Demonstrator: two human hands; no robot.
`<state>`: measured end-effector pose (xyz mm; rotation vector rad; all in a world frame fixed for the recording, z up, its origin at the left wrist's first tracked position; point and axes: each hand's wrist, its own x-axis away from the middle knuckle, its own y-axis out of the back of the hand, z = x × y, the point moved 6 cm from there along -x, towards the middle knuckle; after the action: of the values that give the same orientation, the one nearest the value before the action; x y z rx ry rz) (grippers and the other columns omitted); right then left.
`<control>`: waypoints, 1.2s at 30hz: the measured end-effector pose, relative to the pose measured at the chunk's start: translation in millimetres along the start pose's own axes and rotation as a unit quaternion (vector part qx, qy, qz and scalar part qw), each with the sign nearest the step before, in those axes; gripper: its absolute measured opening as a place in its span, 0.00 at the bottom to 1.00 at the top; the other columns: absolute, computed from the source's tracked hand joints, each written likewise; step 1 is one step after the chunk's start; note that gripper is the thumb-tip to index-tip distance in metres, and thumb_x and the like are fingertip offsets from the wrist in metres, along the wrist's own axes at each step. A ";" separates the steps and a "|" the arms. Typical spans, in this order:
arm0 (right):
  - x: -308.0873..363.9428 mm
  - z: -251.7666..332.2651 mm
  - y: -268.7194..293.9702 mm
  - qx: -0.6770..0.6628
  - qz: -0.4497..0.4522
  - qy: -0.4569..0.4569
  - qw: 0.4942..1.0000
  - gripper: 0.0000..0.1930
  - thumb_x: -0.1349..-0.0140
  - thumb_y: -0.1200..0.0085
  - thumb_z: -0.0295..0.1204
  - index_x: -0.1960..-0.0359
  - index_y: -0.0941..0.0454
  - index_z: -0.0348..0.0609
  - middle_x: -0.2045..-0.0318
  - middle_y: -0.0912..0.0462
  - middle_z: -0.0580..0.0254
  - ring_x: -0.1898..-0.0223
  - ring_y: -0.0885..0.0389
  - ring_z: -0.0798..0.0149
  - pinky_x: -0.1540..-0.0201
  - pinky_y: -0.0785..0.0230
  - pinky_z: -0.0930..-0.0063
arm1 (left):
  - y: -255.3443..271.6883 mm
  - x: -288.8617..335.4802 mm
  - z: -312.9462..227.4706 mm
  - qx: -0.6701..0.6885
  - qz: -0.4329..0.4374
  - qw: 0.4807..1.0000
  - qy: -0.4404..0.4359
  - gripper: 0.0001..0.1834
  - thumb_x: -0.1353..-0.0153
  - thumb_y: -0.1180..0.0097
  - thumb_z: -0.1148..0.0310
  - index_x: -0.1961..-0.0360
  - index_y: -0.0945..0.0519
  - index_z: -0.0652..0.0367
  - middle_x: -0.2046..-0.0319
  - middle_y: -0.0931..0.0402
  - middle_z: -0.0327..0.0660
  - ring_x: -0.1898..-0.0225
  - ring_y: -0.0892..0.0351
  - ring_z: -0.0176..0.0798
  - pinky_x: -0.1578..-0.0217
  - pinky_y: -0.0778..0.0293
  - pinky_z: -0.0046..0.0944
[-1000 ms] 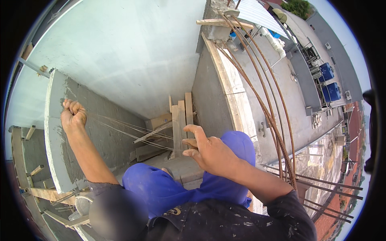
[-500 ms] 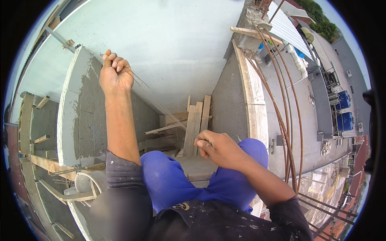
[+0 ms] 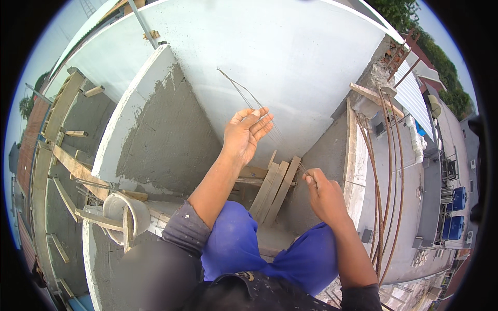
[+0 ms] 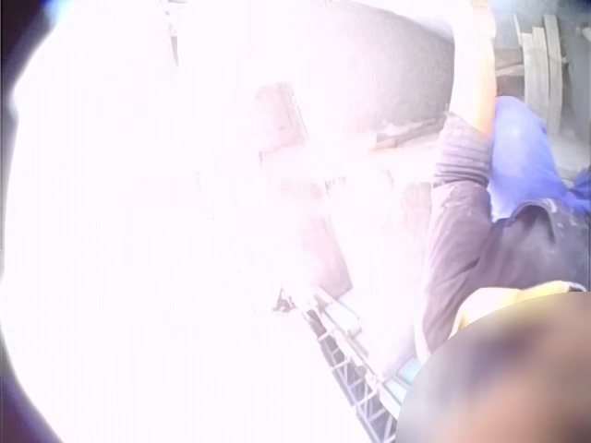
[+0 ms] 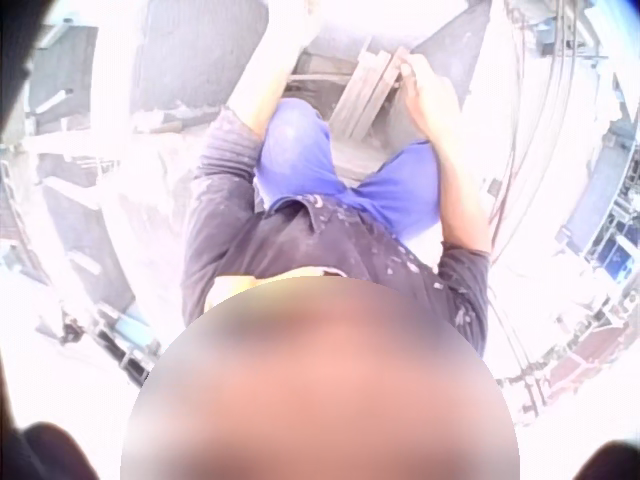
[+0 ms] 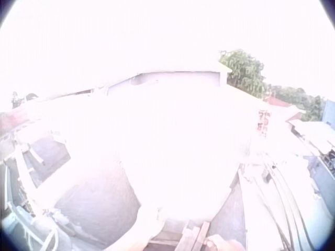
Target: The person sits on the floor and ties rebar rods together using wire and pliers. They also use a hammer to drive nails into wooden supports to secure the rebar framework.
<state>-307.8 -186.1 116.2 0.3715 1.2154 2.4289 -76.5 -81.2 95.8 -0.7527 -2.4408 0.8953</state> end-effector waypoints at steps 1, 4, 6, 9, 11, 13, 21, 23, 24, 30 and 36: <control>-1.3 0.5 -1.5 0.000 0.000 -0.007 1.000 0.08 0.23 0.53 0.30 0.52 0.24 0.40 0.65 0.13 0.47 0.67 0.17 0.38 0.63 0.28 0.52 | 2.1 0.3 0.7 0.038 0.004 0.999 0.010 0.04 0.27 0.48 0.75 0.54 0.29 0.59 0.38 0.28 0.59 0.41 0.20 0.55 0.44 0.14 0.49; -4.6 1.5 -0.8 -0.016 -0.013 -0.019 1.000 0.09 0.24 0.52 0.31 0.53 0.23 0.40 0.72 0.17 0.45 0.71 0.19 0.39 0.66 0.30 0.53 | -17.4 14.4 20.6 -0.009 0.158 0.982 0.103 0.04 0.29 0.46 0.77 0.59 0.27 0.55 0.39 0.27 0.57 0.42 0.18 0.54 0.44 0.15 0.51; -5.6 3.5 0.1 -0.044 -0.008 0.004 0.999 0.08 0.24 0.50 0.33 0.55 0.23 0.41 0.74 0.17 0.47 0.72 0.17 0.41 0.67 0.31 0.51 | -29.5 25.6 39.4 -0.072 0.246 0.947 0.193 0.06 0.30 0.44 0.77 0.60 0.26 0.54 0.39 0.26 0.57 0.43 0.17 0.54 0.44 0.15 0.52; -1.2 -0.1 1.6 -0.158 0.057 0.034 0.985 0.11 0.24 0.49 0.35 0.58 0.22 0.40 0.79 0.20 0.55 0.76 0.21 0.57 0.70 0.32 0.59 | -20.3 15.0 24.6 -0.043 0.213 0.965 0.147 0.07 0.31 0.42 0.79 0.62 0.23 0.52 0.44 0.20 0.49 0.46 0.14 0.49 0.46 0.13 0.51; 1.7 -9.0 4.5 -0.264 0.084 0.016 0.961 0.12 0.24 0.48 0.36 0.60 0.20 0.40 0.81 0.24 0.63 0.78 0.27 0.68 0.72 0.35 0.67 | -5.0 2.6 -4.9 0.041 0.205 0.976 0.066 0.08 0.31 0.42 0.80 0.63 0.22 0.52 0.47 0.18 0.45 0.46 0.14 0.46 0.47 0.13 0.51; 2.9 -28.2 4.8 -0.355 0.071 -0.095 0.927 0.14 0.24 0.48 0.37 0.61 0.19 0.39 0.81 0.28 0.70 0.77 0.34 0.77 0.72 0.39 0.75 | 13.5 -2.6 -29.9 0.146 0.182 0.972 -0.038 0.09 0.32 0.41 0.80 0.65 0.21 0.51 0.50 0.17 0.39 0.45 0.15 0.43 0.47 0.13 0.50; 9.8 -17.4 -4.3 -0.371 0.183 -0.081 0.907 0.14 0.23 0.48 0.38 0.60 0.19 0.40 0.81 0.27 0.70 0.80 0.36 0.76 0.74 0.41 0.79 | 30.9 -5.8 -27.7 0.019 0.125 0.992 -0.029 0.07 0.32 0.39 0.76 0.61 0.20 0.49 0.54 0.17 0.37 0.45 0.17 0.42 0.50 0.12 0.46; 11.8 -16.6 -3.4 -0.474 0.182 -0.126 0.852 0.12 0.25 0.48 0.34 0.57 0.18 0.38 0.81 0.22 0.67 0.79 0.31 0.74 0.72 0.36 0.76 | 39.1 -6.0 -27.6 0.048 0.084 0.995 -0.017 0.07 0.32 0.39 0.76 0.59 0.20 0.49 0.54 0.18 0.36 0.44 0.18 0.41 0.53 0.11 0.42; 12.5 -9.0 -5.4 -0.391 0.250 -0.063 0.883 0.12 0.26 0.47 0.33 0.56 0.17 0.38 0.81 0.20 0.67 0.79 0.30 0.74 0.73 0.36 0.76 | 37.1 -5.3 -26.1 0.042 0.112 0.993 -0.011 0.07 0.32 0.39 0.76 0.59 0.20 0.49 0.54 0.18 0.36 0.44 0.18 0.41 0.51 0.11 0.43; -22.9 -35.2 33.6 -0.127 -0.121 -0.089 0.980 0.11 0.30 0.42 0.32 0.54 0.12 0.41 0.78 0.14 0.63 0.77 0.22 0.76 0.74 0.34 0.75 | 38.7 -8.6 -14.2 0.065 0.082 0.994 -0.033 0.08 0.33 0.39 0.77 0.60 0.21 0.50 0.54 0.18 0.36 0.42 0.19 0.42 0.42 0.16 0.51; -12.7 28.5 28.6 0.093 -0.099 0.156 0.978 0.11 0.29 0.43 0.31 0.53 0.13 0.41 0.83 0.19 0.62 0.79 0.21 0.72 0.73 0.32 0.71 | 18.1 2.9 -1.9 -0.019 0.139 0.988 0.064 0.05 0.32 0.38 0.77 0.59 0.21 0.54 0.54 0.18 0.38 0.46 0.15 0.44 0.45 0.14 0.49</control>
<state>-291.7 -187.4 155.3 -0.0835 1.5384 2.2635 -71.6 -67.0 85.3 -1.1479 -2.2808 0.8721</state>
